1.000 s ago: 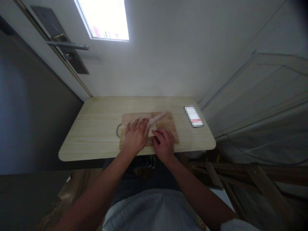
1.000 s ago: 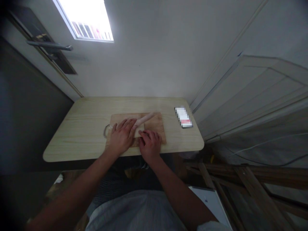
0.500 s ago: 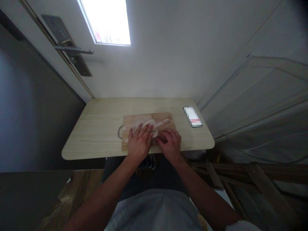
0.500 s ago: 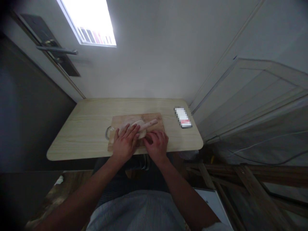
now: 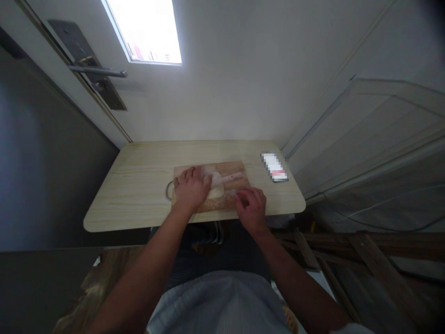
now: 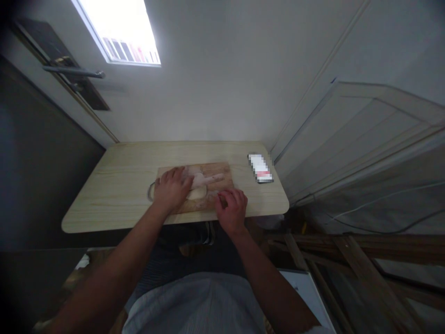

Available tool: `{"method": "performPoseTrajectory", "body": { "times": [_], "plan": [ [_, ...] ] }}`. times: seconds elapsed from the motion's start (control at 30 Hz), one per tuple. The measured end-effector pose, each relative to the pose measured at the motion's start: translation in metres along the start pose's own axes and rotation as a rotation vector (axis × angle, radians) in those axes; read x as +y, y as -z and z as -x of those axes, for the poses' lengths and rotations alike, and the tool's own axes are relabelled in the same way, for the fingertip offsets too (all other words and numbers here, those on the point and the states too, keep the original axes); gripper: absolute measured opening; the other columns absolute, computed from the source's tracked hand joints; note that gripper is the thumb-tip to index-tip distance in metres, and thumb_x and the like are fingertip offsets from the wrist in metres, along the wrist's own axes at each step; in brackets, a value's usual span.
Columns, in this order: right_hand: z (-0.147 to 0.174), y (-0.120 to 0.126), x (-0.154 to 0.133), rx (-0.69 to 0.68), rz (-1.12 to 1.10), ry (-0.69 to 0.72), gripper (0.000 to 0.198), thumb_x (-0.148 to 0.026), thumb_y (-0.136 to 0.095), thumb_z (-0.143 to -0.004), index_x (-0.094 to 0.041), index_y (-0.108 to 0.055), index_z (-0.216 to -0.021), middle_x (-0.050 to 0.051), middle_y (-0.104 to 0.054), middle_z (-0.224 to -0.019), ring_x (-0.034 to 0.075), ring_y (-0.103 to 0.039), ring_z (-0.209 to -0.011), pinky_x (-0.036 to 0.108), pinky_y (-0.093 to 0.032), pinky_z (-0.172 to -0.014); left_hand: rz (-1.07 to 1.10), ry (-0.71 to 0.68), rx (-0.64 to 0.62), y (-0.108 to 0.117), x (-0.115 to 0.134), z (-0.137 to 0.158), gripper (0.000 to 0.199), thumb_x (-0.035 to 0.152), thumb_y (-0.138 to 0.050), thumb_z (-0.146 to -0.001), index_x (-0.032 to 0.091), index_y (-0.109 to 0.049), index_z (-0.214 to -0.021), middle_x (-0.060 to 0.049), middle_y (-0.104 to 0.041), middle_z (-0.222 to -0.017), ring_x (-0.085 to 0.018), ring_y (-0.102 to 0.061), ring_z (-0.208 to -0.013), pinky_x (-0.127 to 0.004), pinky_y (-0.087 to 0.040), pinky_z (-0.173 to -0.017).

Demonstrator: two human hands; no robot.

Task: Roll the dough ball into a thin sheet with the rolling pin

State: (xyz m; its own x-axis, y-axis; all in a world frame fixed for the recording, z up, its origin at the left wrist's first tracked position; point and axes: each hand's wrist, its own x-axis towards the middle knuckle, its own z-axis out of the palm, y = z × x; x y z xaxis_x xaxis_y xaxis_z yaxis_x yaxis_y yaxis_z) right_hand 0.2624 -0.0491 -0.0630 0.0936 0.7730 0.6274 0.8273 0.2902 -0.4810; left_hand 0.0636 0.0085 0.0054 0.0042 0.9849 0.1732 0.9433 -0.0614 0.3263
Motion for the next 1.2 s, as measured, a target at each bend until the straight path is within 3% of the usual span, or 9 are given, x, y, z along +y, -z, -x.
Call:
{"method": "performPoseTrajectory", "body": {
  "times": [0.1,0.3,0.53,0.7,0.97,1.03,1.2],
  "plan": [
    [-0.001,0.001,0.001,0.004,-0.014,-0.013,0.009,-0.03,-0.066,-0.09,-0.022,-0.072,-0.09,0.006,-0.07,-0.097,0.023,-0.06,-0.098,0.041,-0.047,-0.092,-0.104,0.007,-0.025,-0.003,0.002,0.019,0.058,0.049,-0.027,-0.103,0.018,-0.046,-0.149,-0.016,-0.045,-0.156,-0.036,-0.039,-0.143,-0.062,-0.034,-0.112],
    [0.0,0.005,0.008,0.027,-0.034,-0.041,0.01,-0.03,-0.067,-0.09,-0.022,-0.071,-0.089,0.006,-0.07,-0.096,0.023,-0.06,-0.098,0.041,-0.047,-0.092,-0.126,0.02,0.011,-0.015,0.006,0.04,0.062,0.048,-0.017,-0.104,0.018,-0.039,-0.154,-0.013,-0.04,-0.16,-0.033,-0.034,-0.147,-0.062,-0.027,-0.118],
    [-0.001,0.006,0.012,0.045,-0.049,-0.043,0.009,-0.03,-0.066,-0.089,-0.022,-0.071,-0.09,0.006,-0.07,-0.094,0.023,-0.06,-0.096,0.041,-0.049,-0.09,-0.132,0.065,-0.032,-0.02,-0.009,-0.01,0.061,0.043,-0.015,-0.103,0.019,-0.039,-0.154,-0.011,-0.037,-0.162,-0.037,-0.032,-0.148,-0.072,-0.024,-0.114],
    [-0.005,0.006,0.008,0.062,-0.061,-0.04,0.007,-0.028,-0.067,-0.089,-0.022,-0.071,-0.089,0.006,-0.07,-0.095,0.023,-0.061,-0.096,0.041,-0.049,-0.091,-0.121,0.093,-0.041,-0.024,-0.014,-0.031,0.059,0.043,-0.021,-0.102,0.025,-0.038,-0.155,-0.01,-0.035,-0.163,-0.037,-0.031,-0.148,-0.069,-0.025,-0.115],
    [-0.004,0.009,0.005,0.069,-0.077,-0.043,0.01,-0.031,-0.066,-0.091,-0.022,-0.07,-0.09,0.006,-0.07,-0.094,0.022,-0.061,-0.096,0.041,-0.05,-0.091,-0.117,-0.024,0.003,-0.019,0.006,0.043,0.061,0.046,-0.018,-0.104,0.02,-0.035,-0.156,-0.009,-0.035,-0.163,-0.031,-0.027,-0.151,-0.064,-0.012,-0.122],
    [-0.003,0.009,0.004,0.065,-0.077,-0.051,0.011,-0.032,-0.066,-0.091,-0.022,-0.07,-0.089,0.006,-0.07,-0.095,0.023,-0.061,-0.096,0.041,-0.05,-0.091,-0.111,-0.031,0.001,-0.019,0.007,0.049,0.062,0.047,-0.019,-0.104,0.018,-0.034,-0.157,-0.01,-0.034,-0.163,-0.031,-0.026,-0.152,-0.064,-0.009,-0.122],
    [-0.002,0.009,0.005,0.048,-0.079,-0.072,0.01,-0.031,-0.064,-0.091,-0.022,-0.07,-0.091,0.007,-0.07,-0.096,0.023,-0.061,-0.097,0.042,-0.049,-0.092,-0.12,0.005,-0.034,-0.021,-0.01,0.003,0.06,0.046,-0.018,-0.103,0.023,-0.043,-0.152,-0.01,-0.036,-0.162,-0.034,-0.026,-0.151,-0.067,-0.011,-0.12]
  ]
}}
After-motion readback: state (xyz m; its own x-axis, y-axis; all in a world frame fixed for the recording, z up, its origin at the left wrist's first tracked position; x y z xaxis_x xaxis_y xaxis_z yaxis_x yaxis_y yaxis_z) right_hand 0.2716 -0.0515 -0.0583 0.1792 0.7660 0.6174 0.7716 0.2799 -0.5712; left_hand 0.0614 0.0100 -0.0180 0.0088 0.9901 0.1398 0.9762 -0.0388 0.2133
